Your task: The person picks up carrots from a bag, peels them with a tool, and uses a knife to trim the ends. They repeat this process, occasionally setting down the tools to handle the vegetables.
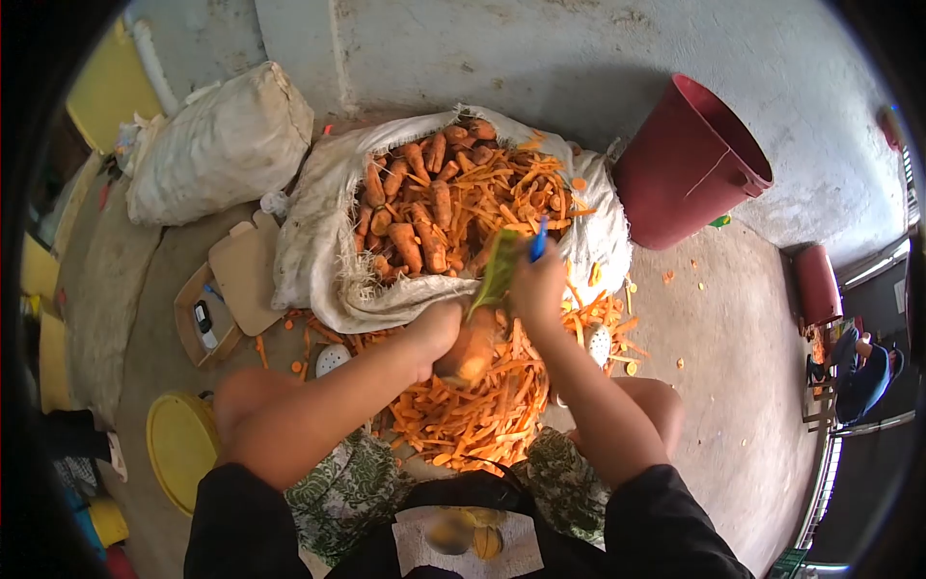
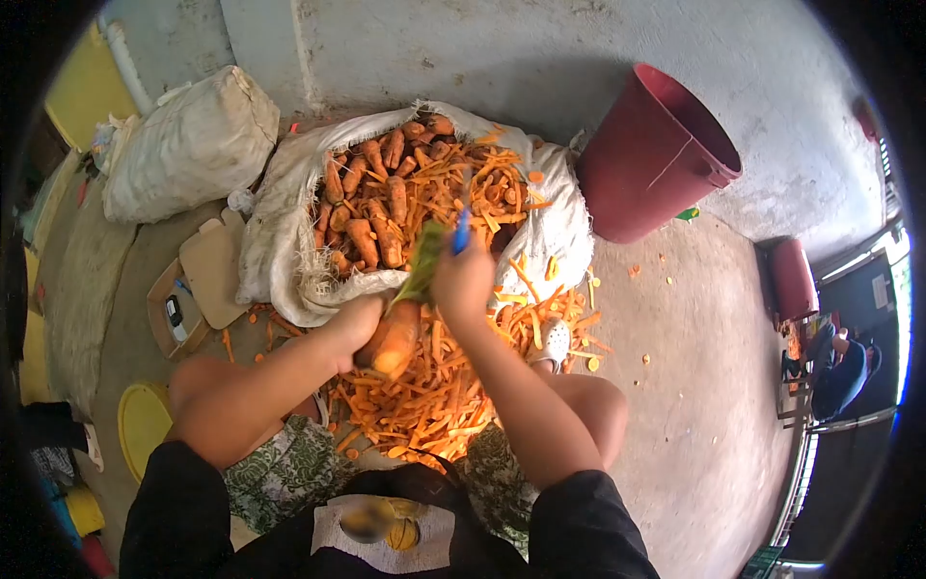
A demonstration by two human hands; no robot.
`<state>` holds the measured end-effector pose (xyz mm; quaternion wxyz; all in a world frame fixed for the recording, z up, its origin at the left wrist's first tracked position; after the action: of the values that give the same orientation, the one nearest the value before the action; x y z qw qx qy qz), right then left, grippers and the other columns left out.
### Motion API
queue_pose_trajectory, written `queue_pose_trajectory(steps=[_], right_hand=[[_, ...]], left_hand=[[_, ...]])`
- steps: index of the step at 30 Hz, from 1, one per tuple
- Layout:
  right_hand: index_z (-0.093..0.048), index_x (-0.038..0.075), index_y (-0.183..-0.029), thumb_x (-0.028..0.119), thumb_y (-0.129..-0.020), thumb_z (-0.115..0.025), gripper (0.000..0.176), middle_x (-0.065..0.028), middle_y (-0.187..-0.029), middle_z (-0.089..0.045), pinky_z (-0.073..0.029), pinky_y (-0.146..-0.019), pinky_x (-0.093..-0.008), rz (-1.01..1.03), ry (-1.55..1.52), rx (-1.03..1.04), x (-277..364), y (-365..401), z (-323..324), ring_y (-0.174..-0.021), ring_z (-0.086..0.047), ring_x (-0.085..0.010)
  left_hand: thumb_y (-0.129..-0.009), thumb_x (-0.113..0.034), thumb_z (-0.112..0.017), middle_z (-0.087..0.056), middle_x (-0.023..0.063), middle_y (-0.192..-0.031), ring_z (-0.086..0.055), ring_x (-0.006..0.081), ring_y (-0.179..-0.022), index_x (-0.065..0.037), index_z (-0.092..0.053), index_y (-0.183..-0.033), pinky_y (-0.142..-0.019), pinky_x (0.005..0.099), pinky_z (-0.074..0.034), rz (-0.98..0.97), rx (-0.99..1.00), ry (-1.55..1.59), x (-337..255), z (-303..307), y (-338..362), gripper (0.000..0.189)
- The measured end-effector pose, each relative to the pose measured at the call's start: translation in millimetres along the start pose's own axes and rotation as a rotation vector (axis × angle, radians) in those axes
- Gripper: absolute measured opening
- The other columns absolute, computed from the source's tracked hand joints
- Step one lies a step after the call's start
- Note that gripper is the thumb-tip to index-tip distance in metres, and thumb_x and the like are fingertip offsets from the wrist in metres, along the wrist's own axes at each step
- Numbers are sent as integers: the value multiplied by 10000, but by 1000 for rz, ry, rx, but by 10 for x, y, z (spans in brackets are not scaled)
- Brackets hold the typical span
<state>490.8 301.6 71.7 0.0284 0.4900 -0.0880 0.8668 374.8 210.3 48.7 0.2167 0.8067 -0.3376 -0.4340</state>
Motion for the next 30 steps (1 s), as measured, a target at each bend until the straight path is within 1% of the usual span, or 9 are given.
queue_pose_trajectory(steps=[6, 8, 10, 13, 18, 21, 24, 28, 30], right_hand=[[-528, 22, -829, 253, -876, -483, 240, -172, -692, -585, -408, -548, -413, 10, 157, -535, -188, -626, 810, -603, -560, -329], [-510, -11, -762, 247, -868, -513, 279, -138, -623, -550, -396, -518, -362, -109, 53, -584, -559, -875, 1002, -534, -518, -248], [-514, -17, -746, 238, -872, -514, 284, -100, -577, -517, -388, -505, -344, -19, -58, -582, -419, -835, 998, -498, -472, -197], [-507, -5, -752, 223, -883, -511, 263, -28, -550, -459, -351, -468, -295, 95, -178, -394, 13, -563, 755, -493, -404, -104], [-472, 21, -730, 213, -889, -503, 251, 10, -535, -408, -310, -437, -260, 159, -237, -231, 174, -374, 503, -473, -349, -73], [-530, 21, -789, 214, -888, -510, 218, 17, -556, -455, -318, -425, -242, -14, -411, -64, 191, -248, 325, -467, -388, -63], [-532, 11, -782, 205, -882, -515, 220, 10, -558, -463, -327, -433, -248, -158, -553, 112, 220, -69, 109, -467, -397, -72], [-501, 17, -744, 193, -868, -528, 217, 9, -547, -421, -314, -446, -261, -107, -482, 229, 259, 167, -94, -478, -375, -79], [-499, 13, -748, 186, -867, -528, 212, 5, -544, -421, -317, -447, -262, -49, -437, 232, 352, 255, -91, -475, -373, -81]], left_hand=[[-946, -274, -308, -582, 111, -925, -595, 167, -772, 13, -485, -1050, -692, 307, -485, 15, 36, -308, 23, -73, 224, 352], [-945, -266, -318, -580, 109, -958, -591, 155, -805, 13, -476, -1101, -703, 298, -482, -75, 17, -372, -83, -149, 372, 356], [-911, -264, -417, -577, 110, -987, -586, 156, -843, 6, -457, -1149, -725, 292, -477, -68, 41, -287, -79, -57, 347, 363], [-773, -211, -627, -540, 167, -1058, -551, 211, -962, 55, -422, -1156, -820, 313, -446, -74, 3, -418, -240, -25, 397, 509], [-755, -198, -654, -536, 158, -1065, -551, 219, -957, 45, -401, -1173, -836, 333, -445, -286, 44, -616, -196, 206, 101, 545], [-791, -237, -612, -538, 144, -1072, -549, 215, -958, 34, -407, -1171, -833, 319, -442, -258, -65, -441, -268, 146, 199, 510], [-839, -263, -557, -562, 102, -1028, -580, 180, -898, 3, -452, -1143, -765, 283, -477, -6, -83, -112, -144, 299, 62, 417], [-903, -258, -422, -597, 65, -895, -613, 152, -768, -3, -470, -1100, -671, 266, -524, -153, -44, -302, -186, 175, 62, 326], [-912, -268, -389, -595, 84, -876, -620, 171, -746, -13, -486, -1059, -654, 299, -539, -26, 113, 117, -143, 73, 92, 310]])
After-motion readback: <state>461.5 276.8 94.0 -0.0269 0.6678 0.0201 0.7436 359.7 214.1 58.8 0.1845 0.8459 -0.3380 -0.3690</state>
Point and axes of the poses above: each hand's wrist, its own y-axis away from the middle knuckle, its own z-axis out of the back of the hand, x = y × z, the point moved 5 cm from there along -y, towards the middle knuckle
